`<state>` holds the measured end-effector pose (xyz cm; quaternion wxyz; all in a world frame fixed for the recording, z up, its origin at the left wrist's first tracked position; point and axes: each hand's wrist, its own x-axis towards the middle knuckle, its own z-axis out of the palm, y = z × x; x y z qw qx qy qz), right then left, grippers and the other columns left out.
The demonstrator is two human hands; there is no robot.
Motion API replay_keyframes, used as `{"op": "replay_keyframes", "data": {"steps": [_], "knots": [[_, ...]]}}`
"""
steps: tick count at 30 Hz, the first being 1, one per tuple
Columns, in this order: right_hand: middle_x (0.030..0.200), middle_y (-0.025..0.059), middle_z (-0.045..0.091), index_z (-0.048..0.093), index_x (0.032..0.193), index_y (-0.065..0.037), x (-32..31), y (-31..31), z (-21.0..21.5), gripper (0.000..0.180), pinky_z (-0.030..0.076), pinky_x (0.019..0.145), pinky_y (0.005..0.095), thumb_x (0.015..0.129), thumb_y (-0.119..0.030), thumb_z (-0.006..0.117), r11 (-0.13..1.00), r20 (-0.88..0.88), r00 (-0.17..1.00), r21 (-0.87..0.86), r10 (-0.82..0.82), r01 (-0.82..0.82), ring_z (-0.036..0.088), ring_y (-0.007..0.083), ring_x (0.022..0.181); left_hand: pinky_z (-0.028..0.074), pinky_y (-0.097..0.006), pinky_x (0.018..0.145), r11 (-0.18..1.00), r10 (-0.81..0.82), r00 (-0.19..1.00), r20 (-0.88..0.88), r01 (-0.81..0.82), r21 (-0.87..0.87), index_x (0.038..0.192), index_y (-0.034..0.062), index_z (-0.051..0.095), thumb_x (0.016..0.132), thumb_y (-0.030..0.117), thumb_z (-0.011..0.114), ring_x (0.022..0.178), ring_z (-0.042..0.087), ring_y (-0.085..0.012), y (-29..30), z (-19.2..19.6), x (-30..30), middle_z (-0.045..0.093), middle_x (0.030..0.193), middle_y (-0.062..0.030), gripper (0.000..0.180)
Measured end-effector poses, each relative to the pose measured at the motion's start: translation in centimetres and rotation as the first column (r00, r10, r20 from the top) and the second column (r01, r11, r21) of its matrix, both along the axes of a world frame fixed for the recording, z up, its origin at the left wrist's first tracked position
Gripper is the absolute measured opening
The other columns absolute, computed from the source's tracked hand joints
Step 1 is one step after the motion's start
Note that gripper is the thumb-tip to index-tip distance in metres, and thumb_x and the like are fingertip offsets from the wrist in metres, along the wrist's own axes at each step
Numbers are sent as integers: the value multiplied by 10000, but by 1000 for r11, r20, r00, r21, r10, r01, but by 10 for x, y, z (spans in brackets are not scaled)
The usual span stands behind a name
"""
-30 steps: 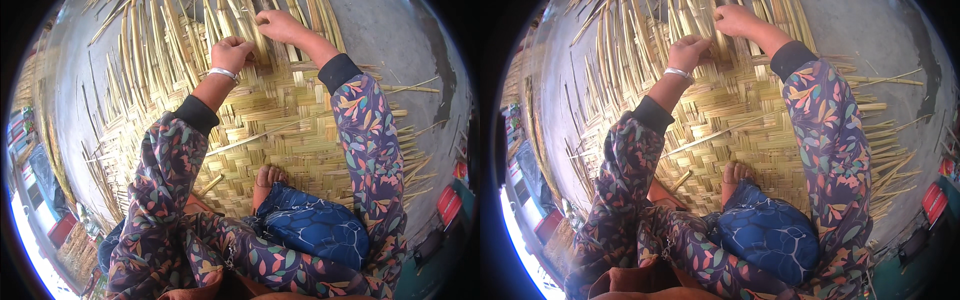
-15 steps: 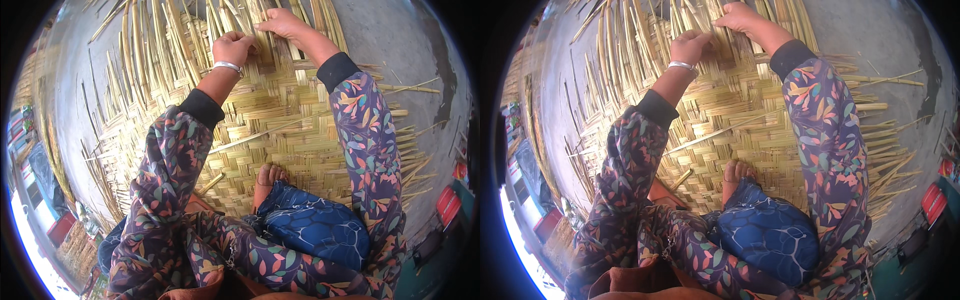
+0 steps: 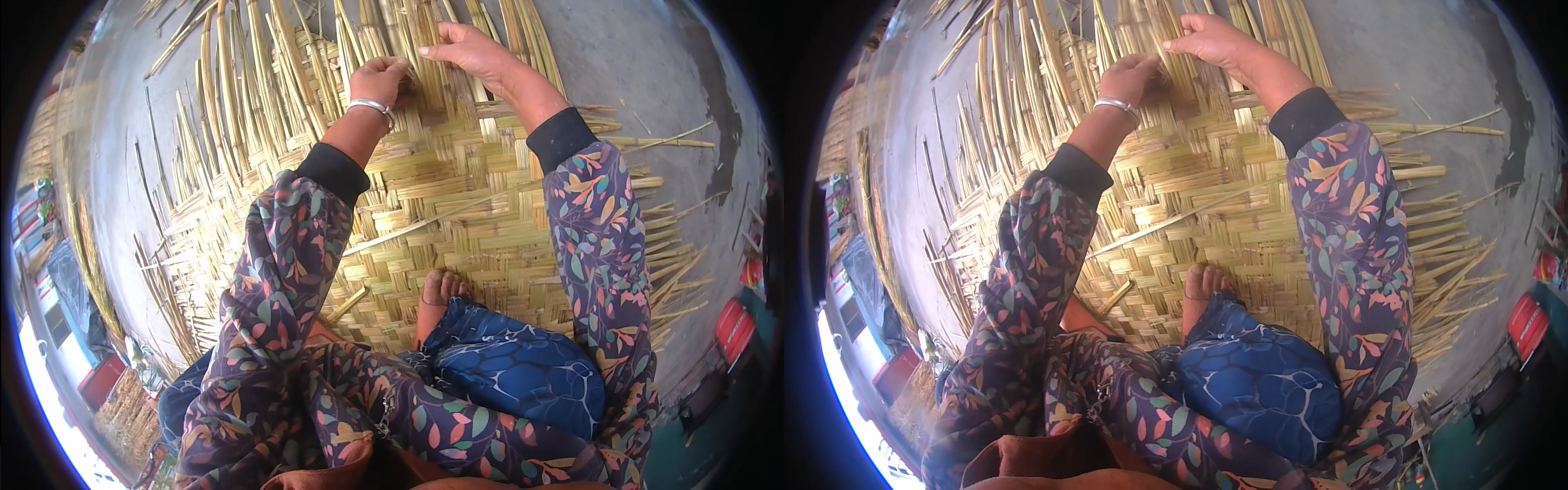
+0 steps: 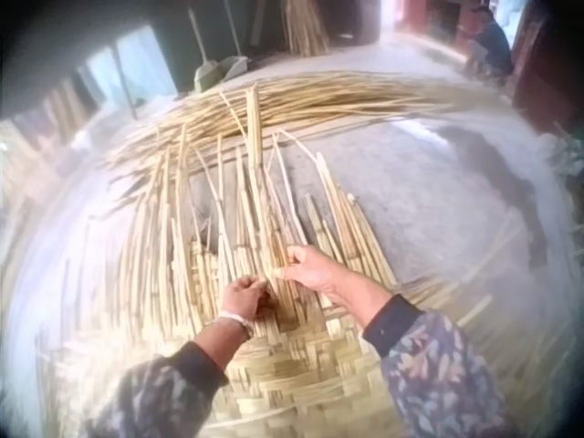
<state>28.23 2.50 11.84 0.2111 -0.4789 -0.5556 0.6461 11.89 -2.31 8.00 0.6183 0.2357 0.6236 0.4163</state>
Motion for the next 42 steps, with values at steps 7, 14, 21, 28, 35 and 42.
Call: {"op": "replay_keyframes", "data": {"steps": [7,14,21,28,35,42], "knots": [[947,-10,613,593,1116,-55,2,1,-6,372,418,793,249,824,-266,688,999,37,999,44,-16,14,540,79,863,521,-253,628,966,-210,964,-164,230,120,1007,-33,633,879,161,609,696,617,-126,-1,3,5,648,815,-53,233],[955,8,628,598,1100,-13,13,-14,-7,331,461,727,239,849,-218,664,970,119,986,228,-119,90,572,85,793,536,-272,723,908,-418,907,-54,414,-71,1099,14,603,925,250,530,803,627,-134,10,14,-9,640,940,-44,301],[871,29,654,637,1044,-53,30,-59,-32,183,498,622,222,892,-146,596,907,167,893,19,-418,421,597,85,682,549,-290,744,533,-630,422,-652,845,32,1010,-2,596,889,221,549,827,632,-162,31,-40,-14,627,942,-81,258],[756,11,601,619,1002,-30,29,-61,-19,195,477,519,235,869,-172,631,886,83,885,-29,-459,463,570,70,615,539,-266,625,674,-684,555,-474,729,-118,959,0,588,853,177,568,691,616,-139,27,-1,0,613,801,-63,207],[684,37,661,649,920,-80,30,-68,-30,165,489,540,252,833,-221,651,876,328,813,214,-481,432,648,113,550,531,-386,771,756,78,629,-774,468,457,1153,9,569,805,76,596,893,631,-271,-31,3,-9,632,1009,-148,356],[725,25,654,648,963,-66,27,-69,-40,183,482,556,235,846,-206,639,893,236,872,256,-428,370,621,83,600,294,-442,1034,601,60,99,-993,791,115,1256,107,530,849,321,585,1278,354,-286,-77,-16,-12,440,1334,-71,463]]}}
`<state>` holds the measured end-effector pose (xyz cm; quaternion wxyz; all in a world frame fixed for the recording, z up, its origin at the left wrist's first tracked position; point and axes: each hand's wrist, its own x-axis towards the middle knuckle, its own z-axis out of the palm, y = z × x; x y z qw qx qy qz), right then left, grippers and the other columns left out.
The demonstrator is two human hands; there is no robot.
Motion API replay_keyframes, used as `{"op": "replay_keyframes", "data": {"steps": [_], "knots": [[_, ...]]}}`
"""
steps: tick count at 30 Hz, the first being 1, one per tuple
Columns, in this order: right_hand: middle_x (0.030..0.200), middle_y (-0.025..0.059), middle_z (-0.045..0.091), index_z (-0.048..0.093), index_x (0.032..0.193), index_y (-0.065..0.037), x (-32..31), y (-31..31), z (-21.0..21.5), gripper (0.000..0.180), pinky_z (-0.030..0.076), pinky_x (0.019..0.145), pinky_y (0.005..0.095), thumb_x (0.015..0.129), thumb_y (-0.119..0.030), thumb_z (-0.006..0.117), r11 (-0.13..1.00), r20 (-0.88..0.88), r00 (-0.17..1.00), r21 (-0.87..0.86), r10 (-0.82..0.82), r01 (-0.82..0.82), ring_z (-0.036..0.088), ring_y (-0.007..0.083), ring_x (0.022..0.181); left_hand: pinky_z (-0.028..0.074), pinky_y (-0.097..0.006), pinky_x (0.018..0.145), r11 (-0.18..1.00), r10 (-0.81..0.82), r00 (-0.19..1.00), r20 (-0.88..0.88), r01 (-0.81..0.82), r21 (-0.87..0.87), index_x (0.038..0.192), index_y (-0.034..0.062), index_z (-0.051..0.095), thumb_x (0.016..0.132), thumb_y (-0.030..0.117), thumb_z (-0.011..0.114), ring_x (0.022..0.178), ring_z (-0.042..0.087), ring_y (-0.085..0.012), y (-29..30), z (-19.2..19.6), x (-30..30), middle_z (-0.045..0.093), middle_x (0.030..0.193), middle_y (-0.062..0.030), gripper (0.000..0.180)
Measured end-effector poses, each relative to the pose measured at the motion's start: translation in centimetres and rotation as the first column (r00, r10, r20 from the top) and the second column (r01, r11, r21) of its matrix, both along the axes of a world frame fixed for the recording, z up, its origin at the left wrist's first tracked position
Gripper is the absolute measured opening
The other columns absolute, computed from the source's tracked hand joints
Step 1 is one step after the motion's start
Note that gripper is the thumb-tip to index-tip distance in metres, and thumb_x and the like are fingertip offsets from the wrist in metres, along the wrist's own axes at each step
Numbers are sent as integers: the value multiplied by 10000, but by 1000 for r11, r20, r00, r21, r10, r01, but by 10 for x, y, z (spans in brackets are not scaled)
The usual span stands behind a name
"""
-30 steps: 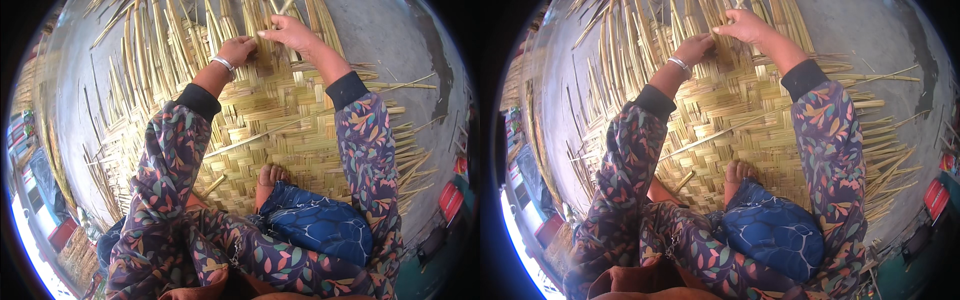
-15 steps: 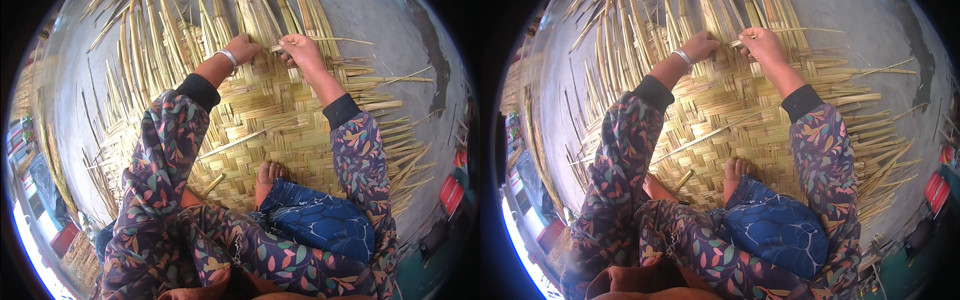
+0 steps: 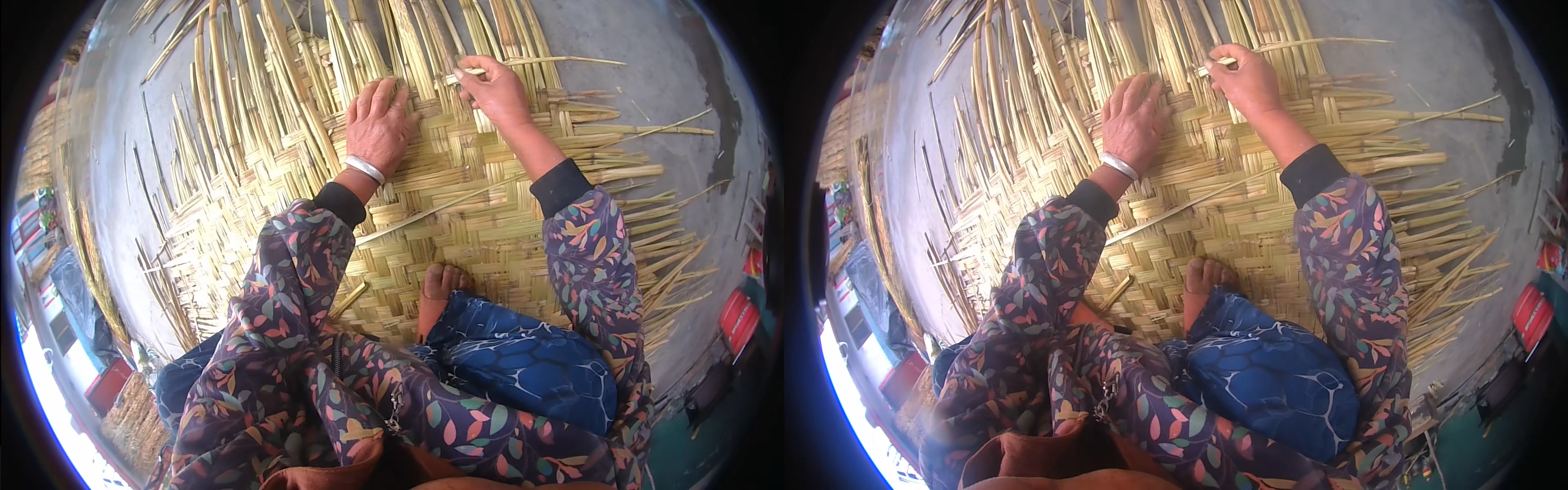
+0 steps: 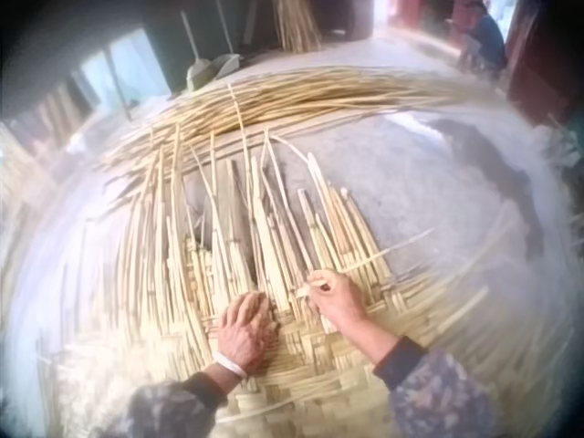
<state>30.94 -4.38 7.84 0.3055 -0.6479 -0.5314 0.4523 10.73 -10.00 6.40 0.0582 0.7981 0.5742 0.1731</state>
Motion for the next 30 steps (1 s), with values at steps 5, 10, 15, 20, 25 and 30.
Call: {"op": "replay_keyframes", "data": {"steps": [5,10,15,20,25,30], "knots": [[727,50,655,668,938,-123,-8,0,-3,158,483,599,299,808,-210,645,999,218,976,34,17,-25,616,156,642,293,-433,1029,999,-45,999,-30,44,-17,1225,119,542,855,332,569,1257,361,-268,0,6,0,457,1292,-52,428],[729,128,657,680,841,-158,-18,-12,3,102,486,609,375,764,-191,623,990,394,918,143,-42,-16,622,294,641,323,-427,991,996,-86,994,-74,85,-11,1167,126,558,845,316,570,1182,419,-252,-2,7,-3,499,1188,-33,374],[723,117,660,673,831,-139,-14,-23,1,83,489,589,372,774,-180,630,987,378,923,160,-76,16,630,268,633,352,-432,949,990,-143,987,-76,141,-32,1150,138,572,840,288,570,1138,459,-249,-1,9,-4,538,1127,-29,344],[695,19,627,648,880,-56,8,-17,6,81,456,524,245,823,-114,640,973,-105,968,-17,-230,229,615,82,624,447,-411,847,972,-235,972,33,235,-21,1158,109,574,844,266,579,999,558,-266,17,22,4,584,1078,-62,351],[771,-5,617,639,940,-61,31,-26,16,113,434,535,217,835,-105,633,950,-301,902,-68,-310,304,582,70,630,495,-410,802,963,-147,952,268,200,-183,1134,70,592,833,273,608,923,609,-317,39,34,55,604,1062,-126,362],[782,-14,603,631,982,-69,52,-28,25,126,422,555,206,861,-97,613,948,-394,863,-113,-317,297,572,63,650,502,-346,785,816,-57,972,229,177,-550,1080,60,657,807,356,661,876,650,-251,76,41,78,671,967,-125,403]]}}
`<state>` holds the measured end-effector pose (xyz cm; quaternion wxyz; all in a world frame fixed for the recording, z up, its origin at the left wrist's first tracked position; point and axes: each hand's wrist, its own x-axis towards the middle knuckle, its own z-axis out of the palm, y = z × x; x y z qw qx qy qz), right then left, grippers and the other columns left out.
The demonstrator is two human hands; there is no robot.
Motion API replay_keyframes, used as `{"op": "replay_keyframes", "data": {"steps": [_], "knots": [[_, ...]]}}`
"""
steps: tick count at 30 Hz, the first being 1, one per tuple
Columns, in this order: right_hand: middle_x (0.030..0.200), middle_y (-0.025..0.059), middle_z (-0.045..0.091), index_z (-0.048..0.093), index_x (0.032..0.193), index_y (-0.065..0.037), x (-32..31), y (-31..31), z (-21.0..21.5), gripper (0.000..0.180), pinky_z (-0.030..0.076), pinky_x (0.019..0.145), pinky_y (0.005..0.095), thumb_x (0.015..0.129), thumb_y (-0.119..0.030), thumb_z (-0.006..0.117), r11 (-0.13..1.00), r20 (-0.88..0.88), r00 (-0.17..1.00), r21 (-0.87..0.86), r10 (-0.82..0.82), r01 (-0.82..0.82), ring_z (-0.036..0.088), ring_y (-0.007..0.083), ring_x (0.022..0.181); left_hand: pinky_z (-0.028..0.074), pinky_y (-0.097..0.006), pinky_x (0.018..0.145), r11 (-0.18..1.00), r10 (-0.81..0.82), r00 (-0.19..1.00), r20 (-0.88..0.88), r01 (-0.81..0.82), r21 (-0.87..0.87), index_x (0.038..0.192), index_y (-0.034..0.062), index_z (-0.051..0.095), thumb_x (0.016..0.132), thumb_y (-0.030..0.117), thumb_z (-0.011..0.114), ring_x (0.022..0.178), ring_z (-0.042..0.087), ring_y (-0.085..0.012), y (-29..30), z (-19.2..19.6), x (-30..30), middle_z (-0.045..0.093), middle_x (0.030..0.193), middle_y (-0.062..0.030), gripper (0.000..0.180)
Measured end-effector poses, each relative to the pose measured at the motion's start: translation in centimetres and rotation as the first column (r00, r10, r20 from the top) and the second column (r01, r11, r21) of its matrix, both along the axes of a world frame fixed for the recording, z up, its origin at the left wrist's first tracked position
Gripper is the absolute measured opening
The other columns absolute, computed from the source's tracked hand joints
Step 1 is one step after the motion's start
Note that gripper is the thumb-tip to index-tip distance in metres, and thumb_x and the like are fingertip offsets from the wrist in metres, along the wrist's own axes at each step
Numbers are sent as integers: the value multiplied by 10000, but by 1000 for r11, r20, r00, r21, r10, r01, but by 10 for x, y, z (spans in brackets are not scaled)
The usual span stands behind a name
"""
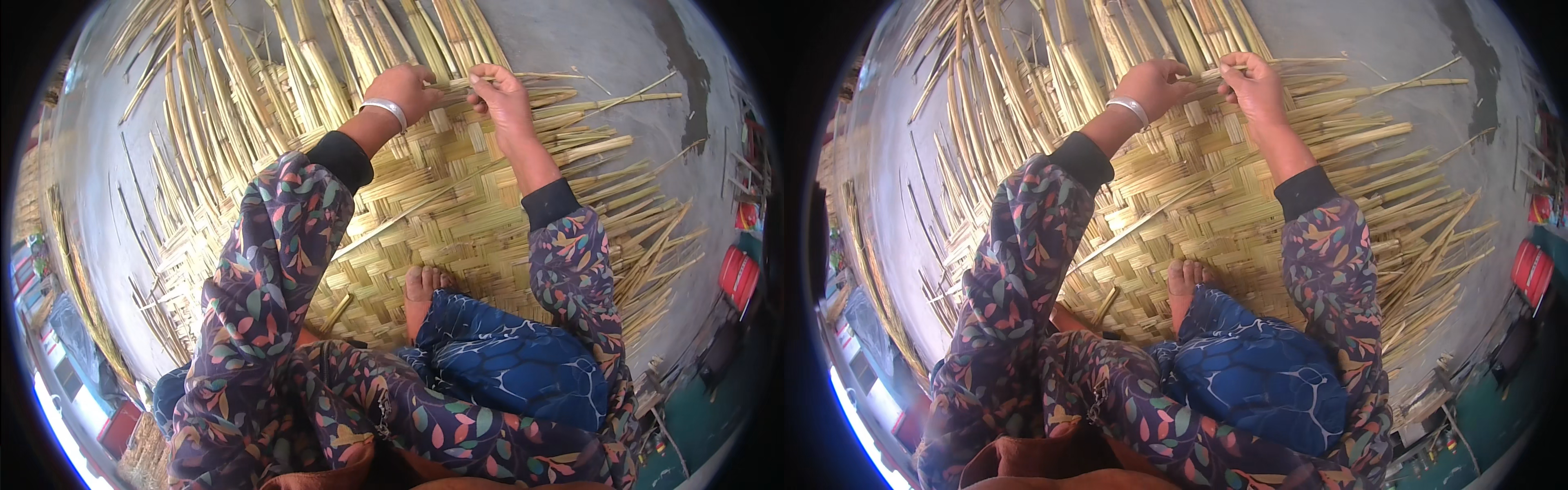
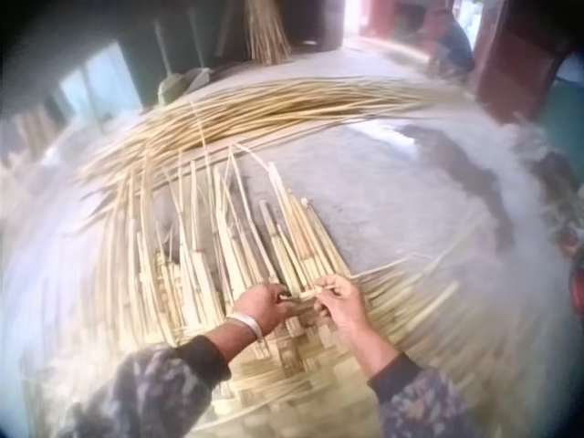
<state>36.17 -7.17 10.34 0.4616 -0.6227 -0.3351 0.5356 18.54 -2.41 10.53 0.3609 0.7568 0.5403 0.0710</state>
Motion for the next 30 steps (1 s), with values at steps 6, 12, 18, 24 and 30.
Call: {"op": "replay_keyframes", "data": {"steps": [6,12,18,24,30], "knots": [[884,4,618,616,1033,-61,33,8,-2,160,452,613,210,882,-113,601,997,-116,992,62,47,-40,595,75,752,499,-344,767,999,8,1000,1,-8,-51,988,68,686,779,358,671,827,648,-250,5,7,10,678,906,-121,357],[1071,42,602,586,1109,-30,36,46,11,211,495,800,256,926,-122,535,972,54,980,128,192,-197,603,144,981,506,-342,711,984,169,979,117,-173,29,954,63,686,793,331,653,746,651,-245,-2,-1,7,679,834,-117,314],[1007,118,660,618,1076,-51,21,90,-1,268,500,806,341,878,-228,577,868,755,578,25,309,-496,632,253,956,507,-313,589,927,355,895,271,-375,25,921,25,659,825,265,632,593,630,-181,-10,-3,7,646,694,-97,260],[906,158,669,654,1010,-92,21,112,3,352,493,785,404,806,-378,637,909,913,340,-72,226,-410,624,353,876,486,-254,509,915,400,837,374,-390,-105,1028,-13,603,843,215,644,534,589,-118,-11,-3,0,615,683,-55,296],[817,123,670,647,936,-40,33,117,-5,380,491,687,365,773,-379,698,881,898,323,-130,299,-455,635,268,742,488,-318,608,930,368,815,449,-333,-158,1018,14,621,806,243,648,620,599,-186,-14,1,1,621,693,-87,314]]}}
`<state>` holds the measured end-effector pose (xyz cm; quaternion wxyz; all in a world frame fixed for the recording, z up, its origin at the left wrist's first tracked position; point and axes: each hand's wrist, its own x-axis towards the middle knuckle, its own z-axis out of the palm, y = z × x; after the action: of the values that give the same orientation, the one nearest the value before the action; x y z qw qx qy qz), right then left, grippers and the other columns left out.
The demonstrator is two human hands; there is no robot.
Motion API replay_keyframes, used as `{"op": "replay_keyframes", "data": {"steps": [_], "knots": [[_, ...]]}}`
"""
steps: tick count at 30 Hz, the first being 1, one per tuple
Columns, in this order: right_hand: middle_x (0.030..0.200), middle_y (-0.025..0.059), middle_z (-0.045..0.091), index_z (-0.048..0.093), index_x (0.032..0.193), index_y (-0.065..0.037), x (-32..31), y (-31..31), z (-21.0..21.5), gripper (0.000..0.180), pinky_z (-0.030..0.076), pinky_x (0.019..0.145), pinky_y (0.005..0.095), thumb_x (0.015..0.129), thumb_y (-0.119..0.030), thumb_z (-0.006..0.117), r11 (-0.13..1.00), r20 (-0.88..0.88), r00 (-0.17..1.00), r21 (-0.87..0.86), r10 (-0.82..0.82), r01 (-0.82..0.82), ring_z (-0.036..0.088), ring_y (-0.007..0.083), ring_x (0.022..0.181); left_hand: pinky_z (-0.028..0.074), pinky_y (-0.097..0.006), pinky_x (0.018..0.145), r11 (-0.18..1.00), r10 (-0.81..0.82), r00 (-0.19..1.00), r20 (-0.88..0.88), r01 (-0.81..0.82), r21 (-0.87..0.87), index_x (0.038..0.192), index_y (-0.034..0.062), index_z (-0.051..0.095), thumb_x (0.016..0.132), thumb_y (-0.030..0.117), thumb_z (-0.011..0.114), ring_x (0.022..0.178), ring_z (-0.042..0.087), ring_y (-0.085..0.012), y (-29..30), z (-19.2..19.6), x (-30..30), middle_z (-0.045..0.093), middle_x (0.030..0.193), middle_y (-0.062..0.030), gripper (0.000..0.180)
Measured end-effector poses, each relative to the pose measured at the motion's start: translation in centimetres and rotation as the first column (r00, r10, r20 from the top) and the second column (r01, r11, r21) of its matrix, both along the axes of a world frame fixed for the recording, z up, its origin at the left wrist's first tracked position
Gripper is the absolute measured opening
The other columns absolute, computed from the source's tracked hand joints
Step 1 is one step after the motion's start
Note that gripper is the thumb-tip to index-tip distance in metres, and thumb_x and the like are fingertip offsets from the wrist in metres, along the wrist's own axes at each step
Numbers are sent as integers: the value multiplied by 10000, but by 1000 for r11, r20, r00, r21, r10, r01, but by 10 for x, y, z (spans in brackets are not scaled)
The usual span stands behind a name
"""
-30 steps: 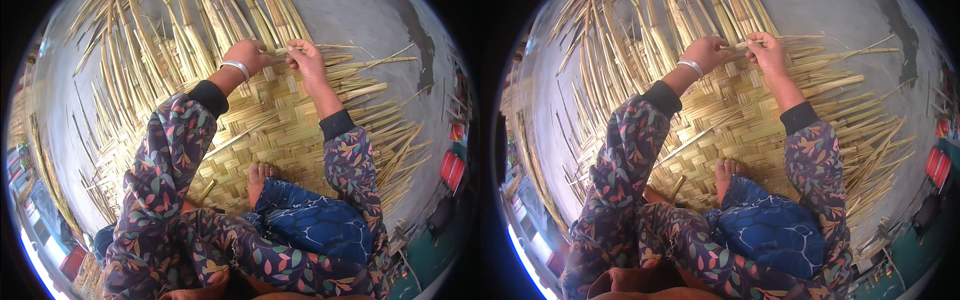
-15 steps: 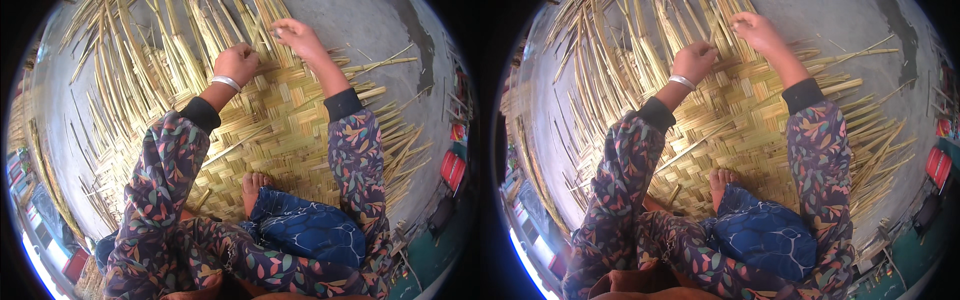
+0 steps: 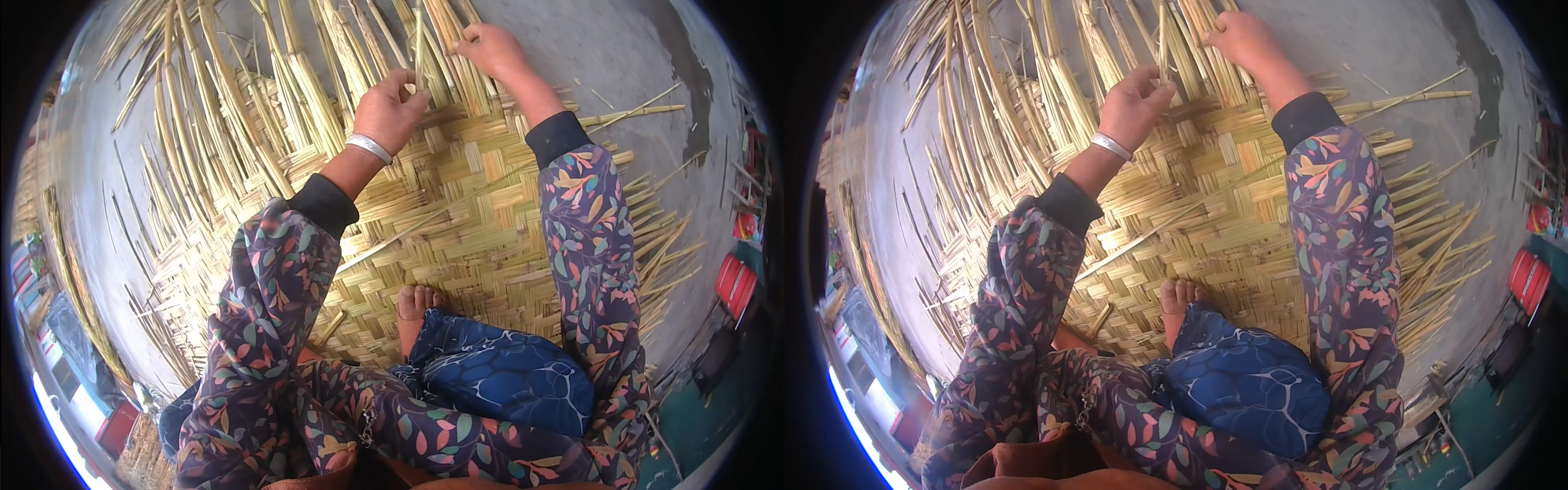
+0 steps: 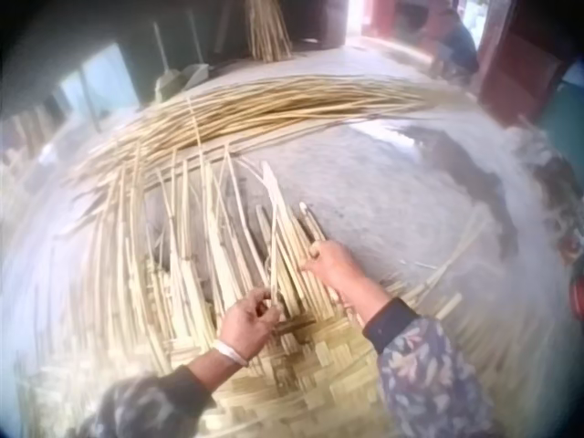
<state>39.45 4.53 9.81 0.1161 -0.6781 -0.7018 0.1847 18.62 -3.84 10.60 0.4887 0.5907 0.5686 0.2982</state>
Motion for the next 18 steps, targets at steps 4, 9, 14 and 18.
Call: {"op": "replay_keyframes", "data": {"steps": [4,9,14,18], "knots": [[727,42,626,619,887,-21,11,8,-7,344,451,583,273,761,-317,741,996,-429,903,-87,-40,2,576,135,635,497,-294,616,999,-48,997,57,49,-20,1051,19,623,824,226,655,642,607,-159,2,0,0,641,767,-92,309],[767,53,616,581,996,18,-2,6,11,489,453,558,267,711,-323,784,962,-356,928,-274,-111,10,576,140,638,509,-271,667,976,-217,971,-97,213,-42,1058,38,651,849,176,654,709,618,-122,8,11,-3,666,914,-78,251],[844,126,637,570,1050,68,-18,2,25,632,493,587,319,615,-307,833,931,-485,867,-356,-110,-82,604,185,680,502,-354,723,919,-308,865,-395,378,110,909,82,696,759,425,703,787,630,-251,2,43,8,654,901,-101,374],[820,123,635,584,1019,60,-6,9,0,544,485,574,324,628,-248,802,910,-471,871,-409,-139,-76,602,183,678,496,-398,707,879,-206,835,-510,387,279,834,91,710,788,444,663,780,624,-282,0,40,23,654,880,-106,359]]}}
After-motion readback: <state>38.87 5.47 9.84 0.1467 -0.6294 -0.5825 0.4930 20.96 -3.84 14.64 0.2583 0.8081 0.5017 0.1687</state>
